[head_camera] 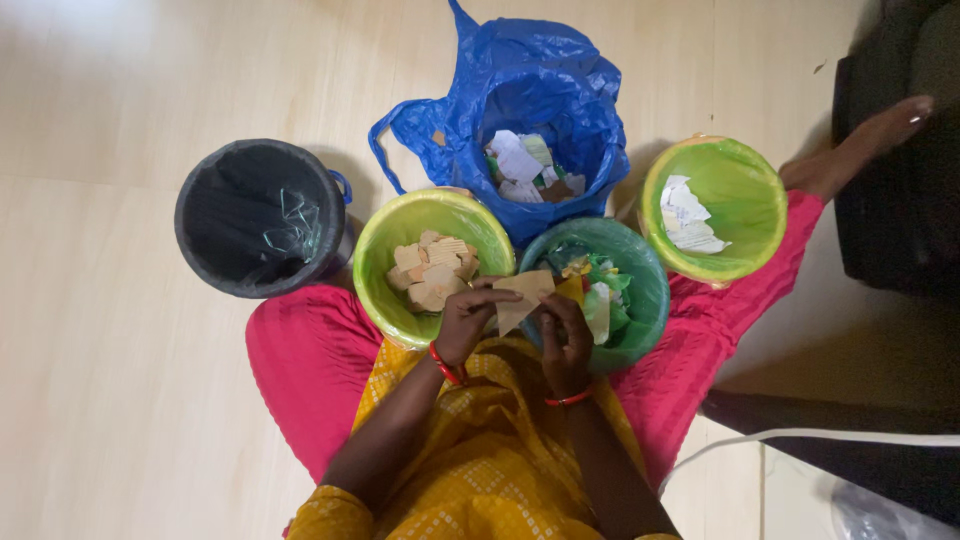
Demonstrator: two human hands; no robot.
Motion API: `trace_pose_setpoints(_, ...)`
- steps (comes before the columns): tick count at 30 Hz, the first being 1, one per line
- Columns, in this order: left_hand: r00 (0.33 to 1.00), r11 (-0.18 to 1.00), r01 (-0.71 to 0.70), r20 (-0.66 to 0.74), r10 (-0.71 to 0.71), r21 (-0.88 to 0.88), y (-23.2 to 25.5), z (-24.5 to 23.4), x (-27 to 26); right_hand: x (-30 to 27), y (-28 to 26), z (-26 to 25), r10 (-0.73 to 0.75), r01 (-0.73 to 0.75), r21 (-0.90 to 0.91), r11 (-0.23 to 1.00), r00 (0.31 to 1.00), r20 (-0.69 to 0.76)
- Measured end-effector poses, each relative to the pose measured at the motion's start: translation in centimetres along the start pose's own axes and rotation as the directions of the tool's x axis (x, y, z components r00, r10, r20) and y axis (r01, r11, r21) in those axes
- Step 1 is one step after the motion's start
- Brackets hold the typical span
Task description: The person sits on the floor and sorts waste items from a blue plastic bag into three separate bowls. They pick up pieces of paper, cardboard, and plastic packaging, then place each item into the corresponding bowl based on material type.
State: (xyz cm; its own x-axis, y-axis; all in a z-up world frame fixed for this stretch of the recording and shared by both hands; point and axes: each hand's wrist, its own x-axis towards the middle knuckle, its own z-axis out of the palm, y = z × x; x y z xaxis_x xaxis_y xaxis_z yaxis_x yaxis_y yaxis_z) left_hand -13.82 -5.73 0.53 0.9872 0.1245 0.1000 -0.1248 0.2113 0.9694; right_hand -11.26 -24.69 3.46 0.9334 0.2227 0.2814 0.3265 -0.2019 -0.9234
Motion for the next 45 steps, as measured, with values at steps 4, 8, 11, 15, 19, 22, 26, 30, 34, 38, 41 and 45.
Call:
trace_pose_setpoints(4,0.996,0.990,0.088,-0.022,-0.091,-0.110,0.1,0.0,-0.1,0.8,-1.6,-0.1,0.010,-0.010,0.005,1.000,1.000,0.029)
trace_pose_setpoints(8,0.988,0.962,0.137,-0.035,-0.149,-0.234,0.1,0.0,-0.3,1.3,-1.9,0.1,-0.002,0.002,-0.007,1.000,1.000,0.011)
trace_pose_setpoints(11,0.986,0.930,0.132,-0.053,-0.160,-0.343,0.1,0.2,-0.3,1.4,-1.7,0.3,-0.029,0.029,0.000,1.000,1.000,-0.002)
trace_pose_setpoints(15,0.982,0.894,0.112,-0.091,-0.168,-0.434,0.3,0.1,-0.3,1.2,-1.8,0.4,-0.035,0.035,-0.075,0.997,0.999,-0.009)
trace_pose_setpoints(19,0.987,0.891,0.113,-0.050,-0.150,-0.439,0.8,0.2,-0.4,1.6,-2.2,0.6,-0.149,0.154,-0.234,0.960,0.988,0.040)
trace_pose_setpoints(22,0.984,0.908,0.127,-0.060,-0.165,-0.400,1.1,0.6,-0.2,1.8,-2.7,0.8,-0.207,0.235,-0.336,0.912,0.971,0.119)
trace_pose_setpoints(26,0.972,0.934,0.096,-0.169,-0.162,-0.345,2.1,0.3,0.0,1.7,-3.7,1.4,-0.194,0.229,-0.307,0.924,0.971,0.141)
trace_pose_setpoints(30,0.957,0.994,0.022,-0.284,-0.051,-0.105,4.7,-2.8,-0.6,1.6,-4.2,1.9,-0.170,0.194,-0.287,0.938,0.980,0.106)
trace_pose_setpoints(34,0.936,0.955,-0.015,-0.332,0.118,0.298,8.1,-6.3,-0.7,1.8,-4.4,1.7,-0.168,0.193,-0.285,0.939,0.980,0.110)
trace_pose_setpoints(38,0.947,0.838,0.067,-0.299,0.117,0.541,10.2,-7.6,-0.4,1.8,-4.2,1.9,-0.134,0.159,-0.248,0.956,0.984,0.116)
trace_pose_setpoints(41,0.970,0.766,0.062,-0.220,0.106,0.640,10.4,-7.8,0.2,1.7,-4.0,1.9,-0.101,0.122,-0.191,0.974,0.988,0.118)
trace_pose_setpoints(45,0.983,0.530,0.036,-0.125,0.134,0.847,10.1,-7.9,1.0,1.7,-3.9,1.9,-0.039,0.059,-0.175,0.983,0.992,0.116)
